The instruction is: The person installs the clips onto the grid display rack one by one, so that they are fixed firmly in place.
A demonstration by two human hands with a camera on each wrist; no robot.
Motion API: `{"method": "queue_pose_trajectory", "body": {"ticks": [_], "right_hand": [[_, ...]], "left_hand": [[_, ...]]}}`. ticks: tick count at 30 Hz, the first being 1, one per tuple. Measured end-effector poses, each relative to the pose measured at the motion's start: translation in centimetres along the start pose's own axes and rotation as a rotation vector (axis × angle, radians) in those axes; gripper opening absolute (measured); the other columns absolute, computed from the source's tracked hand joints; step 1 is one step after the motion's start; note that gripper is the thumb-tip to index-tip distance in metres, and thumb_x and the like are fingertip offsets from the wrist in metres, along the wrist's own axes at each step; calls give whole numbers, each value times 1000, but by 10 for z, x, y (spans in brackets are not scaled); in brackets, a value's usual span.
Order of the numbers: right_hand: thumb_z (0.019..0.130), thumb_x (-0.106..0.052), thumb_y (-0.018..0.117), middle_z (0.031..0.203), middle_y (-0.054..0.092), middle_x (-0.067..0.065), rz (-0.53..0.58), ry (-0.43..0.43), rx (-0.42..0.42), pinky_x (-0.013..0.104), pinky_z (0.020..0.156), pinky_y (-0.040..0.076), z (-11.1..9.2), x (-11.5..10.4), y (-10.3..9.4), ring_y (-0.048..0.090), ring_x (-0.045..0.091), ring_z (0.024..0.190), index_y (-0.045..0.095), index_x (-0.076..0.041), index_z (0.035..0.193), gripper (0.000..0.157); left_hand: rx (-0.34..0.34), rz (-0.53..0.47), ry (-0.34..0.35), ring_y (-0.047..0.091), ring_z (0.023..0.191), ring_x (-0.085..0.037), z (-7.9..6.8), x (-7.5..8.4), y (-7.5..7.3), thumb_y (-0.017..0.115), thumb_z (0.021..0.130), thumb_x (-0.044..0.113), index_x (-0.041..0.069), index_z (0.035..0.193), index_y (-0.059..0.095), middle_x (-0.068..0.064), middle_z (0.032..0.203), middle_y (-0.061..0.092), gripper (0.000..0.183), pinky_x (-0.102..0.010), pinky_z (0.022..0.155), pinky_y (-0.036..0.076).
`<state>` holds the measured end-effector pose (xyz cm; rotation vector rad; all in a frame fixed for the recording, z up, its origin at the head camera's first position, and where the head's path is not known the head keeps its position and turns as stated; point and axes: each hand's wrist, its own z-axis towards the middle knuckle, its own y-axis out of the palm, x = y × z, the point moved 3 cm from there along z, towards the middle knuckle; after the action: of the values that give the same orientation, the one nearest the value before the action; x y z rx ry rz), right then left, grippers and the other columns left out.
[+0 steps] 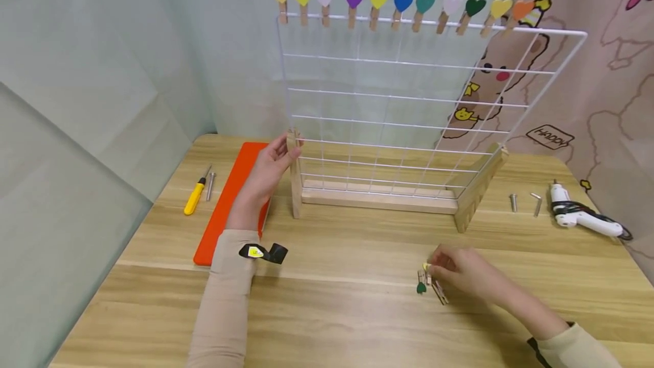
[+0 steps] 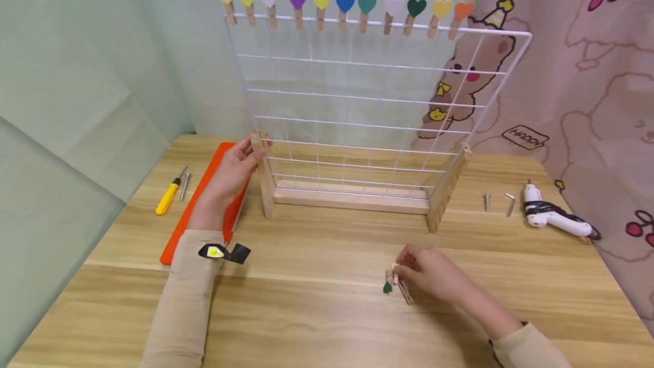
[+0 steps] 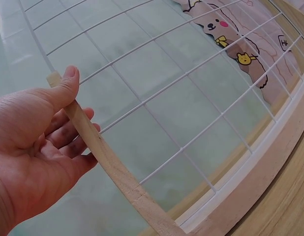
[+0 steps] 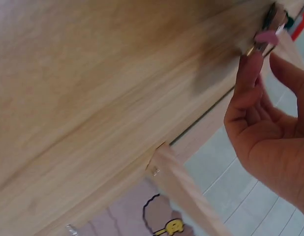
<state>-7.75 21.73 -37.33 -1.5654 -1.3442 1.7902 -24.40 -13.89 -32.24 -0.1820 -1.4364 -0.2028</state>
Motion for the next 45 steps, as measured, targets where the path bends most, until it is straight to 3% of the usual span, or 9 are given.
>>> {"method": "queue_pose_trajectory", "body": {"ticks": [7, 14, 19, 30, 34, 39, 45], "right_hand": [[84, -25, 57, 72, 57, -9, 11, 22, 4, 18, 54, 44, 2, -7, 4, 52, -1, 59, 52, -6, 105, 29], [84, -11, 55, 67, 53, -8, -10, 53, -26, 18, 51, 43, 8, -9, 8, 48, -1, 55, 54, -6, 94, 11], [83, -10, 54, 63, 49, -8, -41, 48, -46, 19, 45, 40, 13, -14, 8, 45, 1, 50, 54, -7, 88, 6], [77, -16, 65, 65, 52, -8, -15, 34, -13, 18, 49, 42, 15, -9, 2, 48, 1, 56, 51, -12, 76, 15], [74, -12, 68, 64, 53, -7, 12, 18, 45, 19, 47, 43, 13, -8, -6, 49, 2, 55, 52, -13, 75, 16], [71, -9, 70, 64, 55, -8, 16, -33, 186, 19, 47, 42, 19, -13, -22, 50, 2, 57, 55, -11, 80, 17], [75, -15, 68, 73, 62, -3, 27, -87, 351, 20, 46, 42, 31, -34, -70, 53, 5, 60, 62, -10, 92, 19]], "left_hand": [[-8, -16, 18, 37, 120, -11, 1, 1, 0, 56, 83, 29, 19, 132, 37, -1, 132, 41, 54, -33, 102, 27], [-7, -28, 12, 38, 120, -11, 1, 0, 0, 57, 81, 31, 19, 132, 38, -2, 132, 42, 55, -32, 102, 27], [-8, -30, 17, 37, 120, -11, 1, 0, 0, 57, 82, 31, 19, 132, 38, -4, 134, 39, 55, -33, 102, 26], [-4, -20, 8, 38, 119, -10, 2, -2, -1, 57, 82, 29, 20, 131, 38, 0, 131, 42, 53, -32, 102, 27], [-7, -12, 14, 38, 120, -10, 2, -1, -1, 57, 82, 30, 21, 132, 37, 0, 131, 42, 54, -32, 102, 27], [-8, -9, 10, 37, 121, -10, 1, 0, -1, 57, 81, 33, 21, 131, 38, -1, 133, 40, 55, -33, 102, 26], [-4, -18, 9, 35, 122, -10, 0, 0, 0, 56, 82, 31, 22, 130, 40, -2, 135, 38, 51, -33, 103, 26]]}}
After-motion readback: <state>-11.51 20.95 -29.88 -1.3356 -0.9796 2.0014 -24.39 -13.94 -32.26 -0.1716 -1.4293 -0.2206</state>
